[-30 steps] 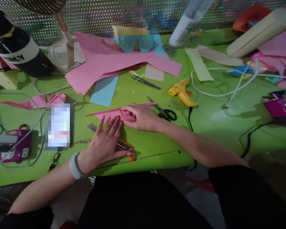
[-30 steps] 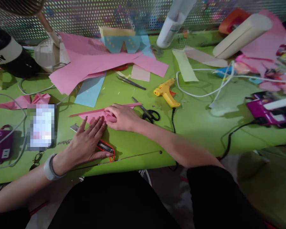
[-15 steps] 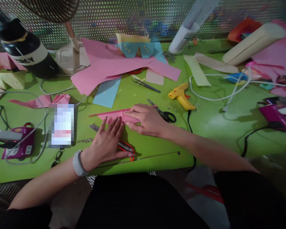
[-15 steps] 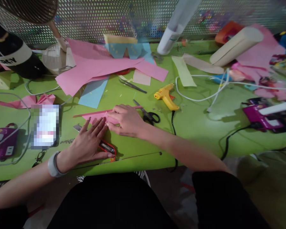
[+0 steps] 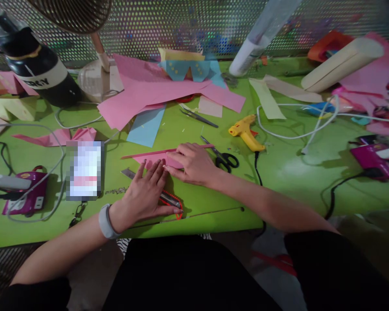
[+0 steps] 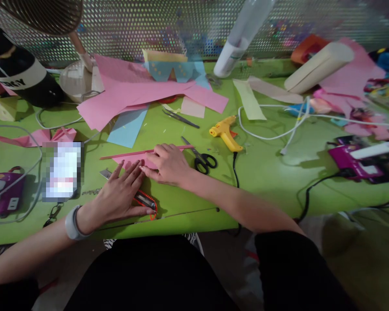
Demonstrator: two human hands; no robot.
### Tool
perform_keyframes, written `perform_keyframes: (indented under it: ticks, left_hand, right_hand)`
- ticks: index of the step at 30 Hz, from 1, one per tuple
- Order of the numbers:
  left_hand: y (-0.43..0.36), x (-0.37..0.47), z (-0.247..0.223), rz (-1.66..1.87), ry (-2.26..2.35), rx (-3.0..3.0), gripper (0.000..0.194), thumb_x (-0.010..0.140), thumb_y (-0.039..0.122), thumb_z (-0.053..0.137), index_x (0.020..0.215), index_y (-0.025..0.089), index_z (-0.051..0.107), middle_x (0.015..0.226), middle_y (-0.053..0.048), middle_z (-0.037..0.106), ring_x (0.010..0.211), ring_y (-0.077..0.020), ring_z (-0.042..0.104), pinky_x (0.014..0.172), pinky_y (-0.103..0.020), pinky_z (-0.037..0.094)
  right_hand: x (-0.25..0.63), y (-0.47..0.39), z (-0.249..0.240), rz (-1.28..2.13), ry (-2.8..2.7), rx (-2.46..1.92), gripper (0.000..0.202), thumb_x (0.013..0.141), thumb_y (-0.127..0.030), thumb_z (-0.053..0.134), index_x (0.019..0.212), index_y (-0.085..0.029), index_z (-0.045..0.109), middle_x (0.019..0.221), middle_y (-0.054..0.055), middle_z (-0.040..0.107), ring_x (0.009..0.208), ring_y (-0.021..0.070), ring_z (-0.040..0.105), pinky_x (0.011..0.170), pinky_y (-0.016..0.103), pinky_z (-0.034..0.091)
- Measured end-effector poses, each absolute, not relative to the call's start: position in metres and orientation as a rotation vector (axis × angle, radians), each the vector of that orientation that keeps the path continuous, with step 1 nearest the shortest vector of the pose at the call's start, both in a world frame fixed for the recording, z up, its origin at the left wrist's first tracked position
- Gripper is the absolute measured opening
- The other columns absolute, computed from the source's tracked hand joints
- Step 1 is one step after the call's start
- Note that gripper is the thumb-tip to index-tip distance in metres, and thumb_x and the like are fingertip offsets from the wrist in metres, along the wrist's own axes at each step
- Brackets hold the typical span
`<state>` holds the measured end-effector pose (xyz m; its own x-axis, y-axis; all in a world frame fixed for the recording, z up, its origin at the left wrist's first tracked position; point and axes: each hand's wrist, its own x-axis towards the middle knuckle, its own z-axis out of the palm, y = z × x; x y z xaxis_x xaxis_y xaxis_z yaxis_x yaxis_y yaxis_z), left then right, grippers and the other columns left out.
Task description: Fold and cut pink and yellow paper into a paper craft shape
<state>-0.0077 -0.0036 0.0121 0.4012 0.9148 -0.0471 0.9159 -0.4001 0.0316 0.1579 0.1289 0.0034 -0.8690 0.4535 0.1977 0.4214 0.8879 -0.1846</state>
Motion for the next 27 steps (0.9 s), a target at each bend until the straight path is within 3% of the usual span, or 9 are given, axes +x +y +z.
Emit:
perform_keyframes:
  ticks: [10, 22, 27]
  left_hand:
    - [-0.003, -0.008, 0.012, 0.015, 1.69, 2.568, 0.111, 0.081, 0.088, 0.023, 0.145, 0.001, 0.043, 0.153, -0.025, 0.036, 0.143, -0.0399, 0.035, 0.12, -0.059, 0.015]
    - [-0.004, -0.01, 0.009, 0.094, 1.664, 2.572, 0.112, 0.082, 0.087, 0.021, 0.147, -0.004, 0.037, 0.154, -0.027, 0.033, 0.146, -0.0373, 0.032, 0.122, -0.058, 0.004]
    - [-0.005, -0.007, 0.01, 0.104, 1.678, 2.563, 0.113, 0.083, 0.087, 0.019, 0.147, -0.004, 0.037, 0.154, -0.027, 0.032, 0.146, -0.0389, 0.029, 0.121, -0.06, 0.007]
  right_hand:
    - [0.184, 0.108, 0.008, 0.066, -2.716, -0.369, 0.043, 0.097, -0.036, 0.047, 0.122, -0.008, 0.067, 0.095, 0.014, 0.066, 0.085, 0.0237, 0.055, 0.074, 0.038, 0.043]
    - [0.184, 0.101, -0.005, 0.009, -2.768, -0.353, 0.052, 0.098, -0.042, 0.042, 0.12, -0.002, 0.067, 0.092, 0.016, 0.067, 0.085, 0.0247, 0.056, 0.073, 0.039, 0.041]
    - [0.18, 0.097, -0.005, -0.012, -2.817, -0.373, 0.056, 0.1, -0.046, 0.037, 0.118, -0.002, 0.067, 0.089, 0.015, 0.068, 0.085, 0.0248, 0.056, 0.073, 0.039, 0.038]
